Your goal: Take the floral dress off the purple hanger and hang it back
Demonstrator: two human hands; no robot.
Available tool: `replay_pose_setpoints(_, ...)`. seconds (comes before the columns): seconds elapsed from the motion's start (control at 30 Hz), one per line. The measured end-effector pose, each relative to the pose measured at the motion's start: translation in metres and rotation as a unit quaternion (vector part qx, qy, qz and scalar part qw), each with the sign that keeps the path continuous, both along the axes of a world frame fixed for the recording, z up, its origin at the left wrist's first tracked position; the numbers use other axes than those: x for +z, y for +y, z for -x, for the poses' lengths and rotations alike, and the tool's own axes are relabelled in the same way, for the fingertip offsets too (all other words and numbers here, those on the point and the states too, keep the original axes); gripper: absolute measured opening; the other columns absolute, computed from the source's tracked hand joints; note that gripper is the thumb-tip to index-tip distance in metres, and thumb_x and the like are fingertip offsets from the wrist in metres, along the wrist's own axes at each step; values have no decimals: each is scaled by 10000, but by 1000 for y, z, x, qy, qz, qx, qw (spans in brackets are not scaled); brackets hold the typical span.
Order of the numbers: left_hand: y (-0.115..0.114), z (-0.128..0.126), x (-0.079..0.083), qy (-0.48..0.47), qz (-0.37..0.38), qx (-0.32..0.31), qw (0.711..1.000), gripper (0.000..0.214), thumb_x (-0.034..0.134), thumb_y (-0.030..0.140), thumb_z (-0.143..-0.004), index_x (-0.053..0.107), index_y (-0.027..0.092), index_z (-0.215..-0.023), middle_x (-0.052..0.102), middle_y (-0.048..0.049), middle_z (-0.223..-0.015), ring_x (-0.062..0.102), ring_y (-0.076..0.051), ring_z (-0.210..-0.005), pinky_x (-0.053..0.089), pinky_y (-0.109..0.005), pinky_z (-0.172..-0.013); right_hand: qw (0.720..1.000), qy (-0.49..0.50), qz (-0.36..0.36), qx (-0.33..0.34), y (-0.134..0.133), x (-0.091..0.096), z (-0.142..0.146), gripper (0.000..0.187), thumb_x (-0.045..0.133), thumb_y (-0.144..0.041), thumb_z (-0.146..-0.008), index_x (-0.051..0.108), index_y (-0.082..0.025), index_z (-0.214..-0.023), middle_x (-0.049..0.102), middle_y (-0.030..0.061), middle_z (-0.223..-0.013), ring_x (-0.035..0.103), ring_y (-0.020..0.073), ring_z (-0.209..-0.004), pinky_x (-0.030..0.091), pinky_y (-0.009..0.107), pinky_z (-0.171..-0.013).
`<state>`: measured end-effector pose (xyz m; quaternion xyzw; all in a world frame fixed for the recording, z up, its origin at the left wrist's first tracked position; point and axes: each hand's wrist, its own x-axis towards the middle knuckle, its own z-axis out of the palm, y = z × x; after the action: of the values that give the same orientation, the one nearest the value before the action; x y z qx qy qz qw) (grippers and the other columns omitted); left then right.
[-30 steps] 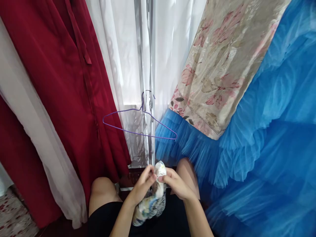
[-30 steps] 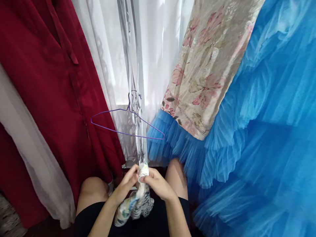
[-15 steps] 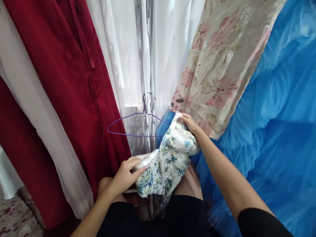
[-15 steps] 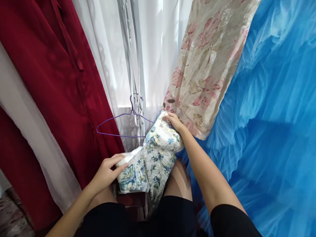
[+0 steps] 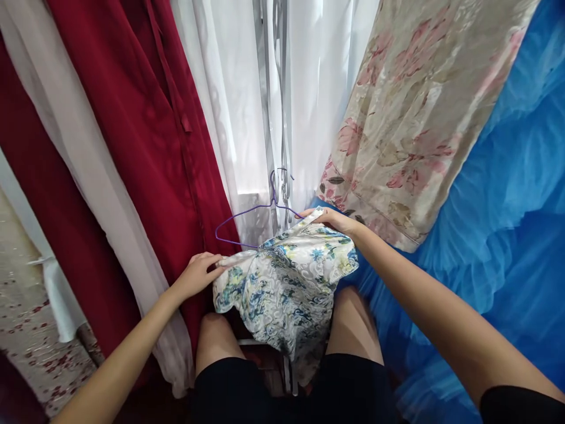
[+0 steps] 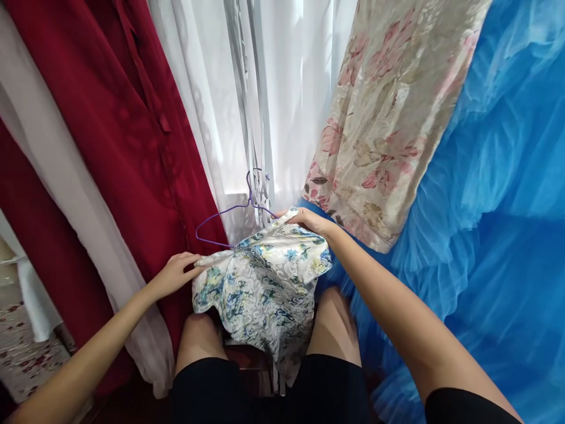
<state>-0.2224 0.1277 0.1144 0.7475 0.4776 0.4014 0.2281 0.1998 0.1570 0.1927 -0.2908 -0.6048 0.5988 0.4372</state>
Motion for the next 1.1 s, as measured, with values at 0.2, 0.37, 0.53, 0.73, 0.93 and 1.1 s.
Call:
replay_pose_setpoints(0.2,55,10,31,151,-110,81,979,135,608,317,-774,706,257,-844,713,-28,-854,583,-258,-851,411,-305,-839,1000,-10,19,-2,0,4,-1,198,775,-173,-612,746,-143,-805,766,47,-738,740,238,-724,572,330,-722)
replay_pose_setpoints(0.37,71,-22,70,-14,-176,66,982,241,527,278,-834,626,218,-1045,699,-64,-1014,606,-216,-867,431,-285,-801,998,-14,64,7,1,4,-2,168,767,-197,-685,750,-121,-833,768,78,-756,731,238,-678,591,355,-726)
replay_pose_setpoints(0.53,61,-54,88,-96,-93,62,989,363,697,323,-752,560,226,-1074,679,-15,-857,597,-184,-759,417,-256,-696,987,-46,150,-33,-9,-9,-17,200,776,-353,-790,727,-162,-828,766,82,-762,729,261,-684,597,383,-681)
replay_pose_setpoints(0.73,21,-59,92,2,-200,85,976,402,490,493,-949,599,186,-713,580,-2,-675,497,-164,-652,340,-267,-628,994,-26,89,-58,-38,-34,-60,284,809,-452,-768,703,-190,-791,755,57,-778,699,216,-685,567,312,-667)
replay_pose_setpoints(0.93,13,-69,102,111,-245,124,955,291,620,484,-879,674,201,-836,634,-3,-728,529,-177,-677,309,-268,-630,980,72,40,-183,-47,17,-25,243,749,-417,-805,702,-180,-778,723,65,-703,676,223,-663,543,317,-654)
replay_pose_setpoints(1.1,40,-56,83,-83,-209,188,956,533,555,591,-891,447,206,-539,428,9,-524,384,-147,-547,280,-290,-568,994,13,-106,-27,-101,42,30,461,569,-630,-919,724,-201,-849,714,65,-767,705,254,-792,559,374,-709)
